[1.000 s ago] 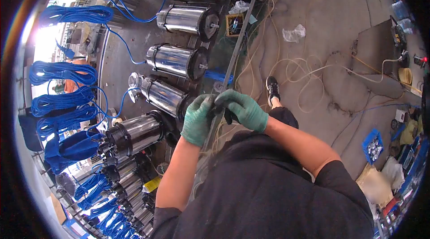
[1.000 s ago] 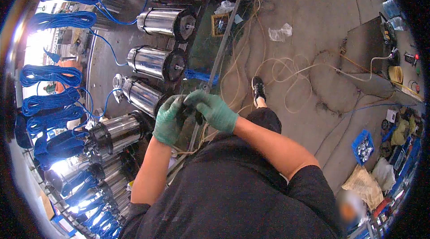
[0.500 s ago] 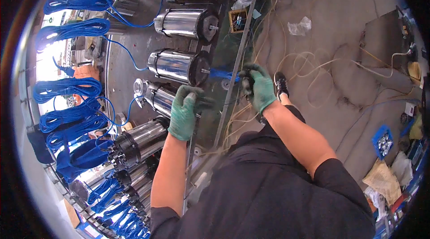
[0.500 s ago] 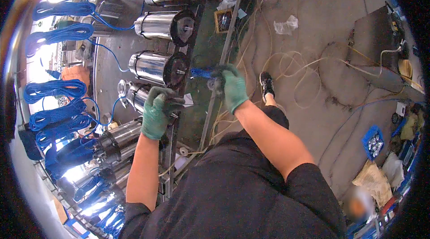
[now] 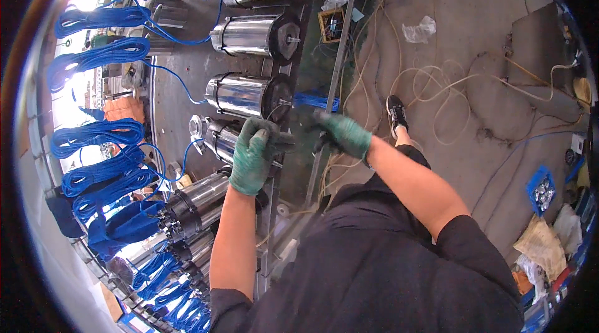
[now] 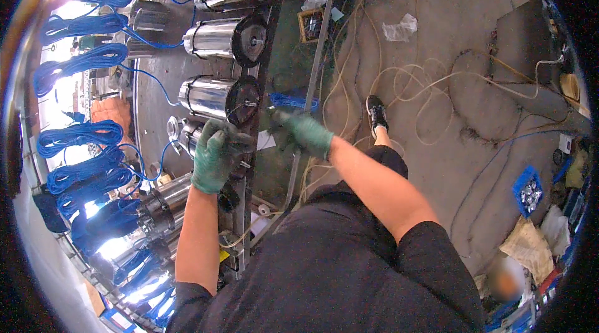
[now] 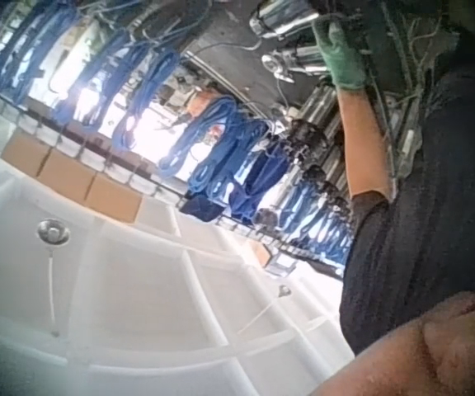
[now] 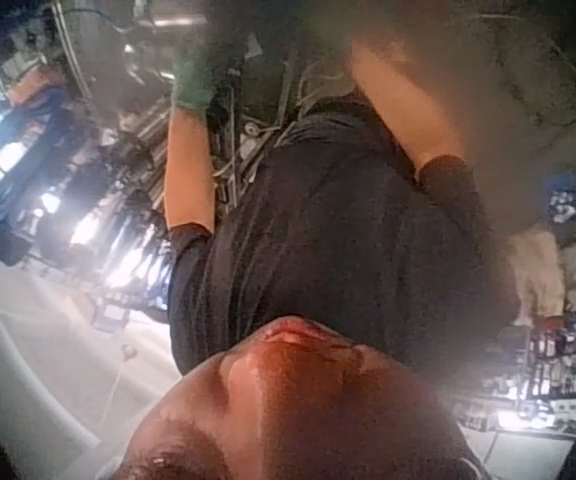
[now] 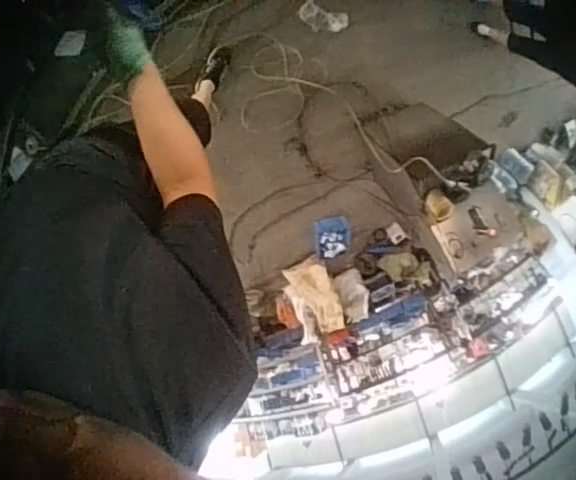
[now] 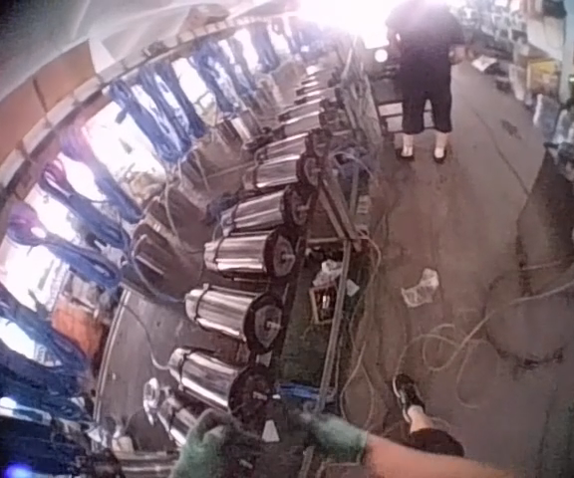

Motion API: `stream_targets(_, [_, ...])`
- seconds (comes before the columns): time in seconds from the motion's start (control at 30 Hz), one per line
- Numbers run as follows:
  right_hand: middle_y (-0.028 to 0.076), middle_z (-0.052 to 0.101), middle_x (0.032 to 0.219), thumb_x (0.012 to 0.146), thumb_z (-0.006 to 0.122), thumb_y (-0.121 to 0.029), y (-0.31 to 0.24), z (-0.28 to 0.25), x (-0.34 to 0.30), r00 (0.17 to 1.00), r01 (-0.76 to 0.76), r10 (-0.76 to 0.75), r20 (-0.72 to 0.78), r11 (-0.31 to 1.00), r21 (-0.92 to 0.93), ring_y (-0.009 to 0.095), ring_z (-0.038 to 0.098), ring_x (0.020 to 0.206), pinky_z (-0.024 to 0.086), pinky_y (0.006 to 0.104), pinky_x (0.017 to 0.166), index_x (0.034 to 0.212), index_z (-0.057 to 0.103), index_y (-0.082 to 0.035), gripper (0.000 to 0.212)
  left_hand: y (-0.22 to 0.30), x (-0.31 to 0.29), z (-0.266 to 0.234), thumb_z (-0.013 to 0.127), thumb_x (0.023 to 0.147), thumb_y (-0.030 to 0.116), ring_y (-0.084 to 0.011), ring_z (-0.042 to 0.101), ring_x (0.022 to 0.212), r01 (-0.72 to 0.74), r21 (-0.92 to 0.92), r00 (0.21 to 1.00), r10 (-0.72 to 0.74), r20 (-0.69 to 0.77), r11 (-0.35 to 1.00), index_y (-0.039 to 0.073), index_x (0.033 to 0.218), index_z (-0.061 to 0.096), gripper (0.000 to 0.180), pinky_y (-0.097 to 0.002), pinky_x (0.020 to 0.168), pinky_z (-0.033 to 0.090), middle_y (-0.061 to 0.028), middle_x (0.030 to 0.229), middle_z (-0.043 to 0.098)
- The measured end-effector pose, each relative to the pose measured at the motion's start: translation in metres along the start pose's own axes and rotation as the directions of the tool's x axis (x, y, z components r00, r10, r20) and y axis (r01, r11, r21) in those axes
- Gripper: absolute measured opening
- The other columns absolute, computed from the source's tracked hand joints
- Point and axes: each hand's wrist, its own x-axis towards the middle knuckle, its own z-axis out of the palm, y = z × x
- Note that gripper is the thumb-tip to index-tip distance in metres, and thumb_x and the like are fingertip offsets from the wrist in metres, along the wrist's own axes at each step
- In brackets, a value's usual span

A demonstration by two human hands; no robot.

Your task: The person assembles metal pump units by using an electric screwdriver to fasten small black components onto the housing and then manually attaching circular mounting plates to the assembly.

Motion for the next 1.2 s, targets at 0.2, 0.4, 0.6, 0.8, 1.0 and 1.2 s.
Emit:
stream_targets(0.2, [0.004,0.072,0.099,0.108,0.054,-0.035,0.020,0.020,0.007,0.984,0.176,-0.164,-0.074,0.964,0.197,0.012,0.062,0.067,0.043,0.0260,0.050,0.119,0.066,-0.007,0.032,0.003,0.008,0.003,0.058,0.103,0.018,-0.0243,0.072,0.095,0.003,0.135,0.993,0.013,-0.119,0.991,0.006,0.109,0.055,0.014,-0.0402,0.086,0.060,-0.0074,0.096,0.065])
stream_targets(0.4, [0.001,0.067,0.089,0.107,0.059,-0.031,-0.001,0.002,0.030,0.940,0.315,-0.293,-0.174,0.942,0.113,0.010,0.060,0.069,0.046,0.0276,0.056,0.117,0.067,-0.007,0.027,-0.006,0.039,-0.020,0.060,0.101,0.013,-0.0255,0.071,0.084,0.002,0.701,0.932,0.252,-0.260,0.713,0.002,0.101,0.058,0.012,-0.0381,0.076,0.056,-0.0121,0.092,0.069])
stream_targets(0.6, [0.003,0.071,0.098,0.105,0.062,-0.034,-0.010,-0.004,0.060,0.919,0.314,-0.317,-0.233,0.948,-0.052,0.012,0.062,0.078,0.050,0.0283,0.069,0.123,0.067,-0.003,0.036,-0.007,0.055,-0.027,0.070,0.093,0.022,-0.0411,0.069,0.079,0.135,0.962,0.908,0.359,-0.216,0.237,0.002,0.091,0.064,0.021,-0.0472,0.074,0.054,-0.0205,0.081,0.071])
stream_targets(0.8, [0.006,0.073,0.105,0.103,0.066,-0.035,-0.017,-0.002,0.064,0.945,0.213,-0.237,-0.225,0.969,-0.125,0.015,0.064,0.091,0.052,0.0299,0.083,0.130,0.065,0.001,0.045,0.000,0.056,-0.008,0.071,0.092,0.024,-0.0389,0.070,0.081,0.235,0.972,0.917,0.329,-0.226,0.012,0.002,0.091,0.064,0.023,-0.0463,0.077,0.054,-0.0205,0.084,0.072])
stream_targets(1.0, [0.005,0.073,0.105,0.102,0.068,-0.036,-0.013,-0.002,0.072,0.944,0.233,-0.268,-0.193,0.955,-0.186,0.012,0.064,0.089,0.053,0.0297,0.079,0.126,0.067,0.002,0.045,0.006,0.054,-0.012,0.070,0.089,0.022,-0.0400,0.069,0.098,0.180,0.983,0.935,0.306,-0.179,0.026,0.010,0.118,0.065,0.032,-0.0509,0.084,0.054,-0.0191,0.111,0.070])
stream_targets(1.2, [-0.002,0.070,0.084,0.102,0.065,-0.040,-0.008,0.003,0.077,0.927,0.266,-0.300,-0.226,0.949,-0.170,0.006,0.058,0.067,0.042,0.0242,0.055,0.101,0.072,-0.010,0.031,0.045,0.075,0.000,0.072,0.080,0.013,-0.0393,0.050,0.134,-0.260,0.777,0.956,-0.037,0.292,-0.573,0.024,0.146,0.053,0.070,-0.0490,0.105,0.049,-0.0161,0.153,0.046])
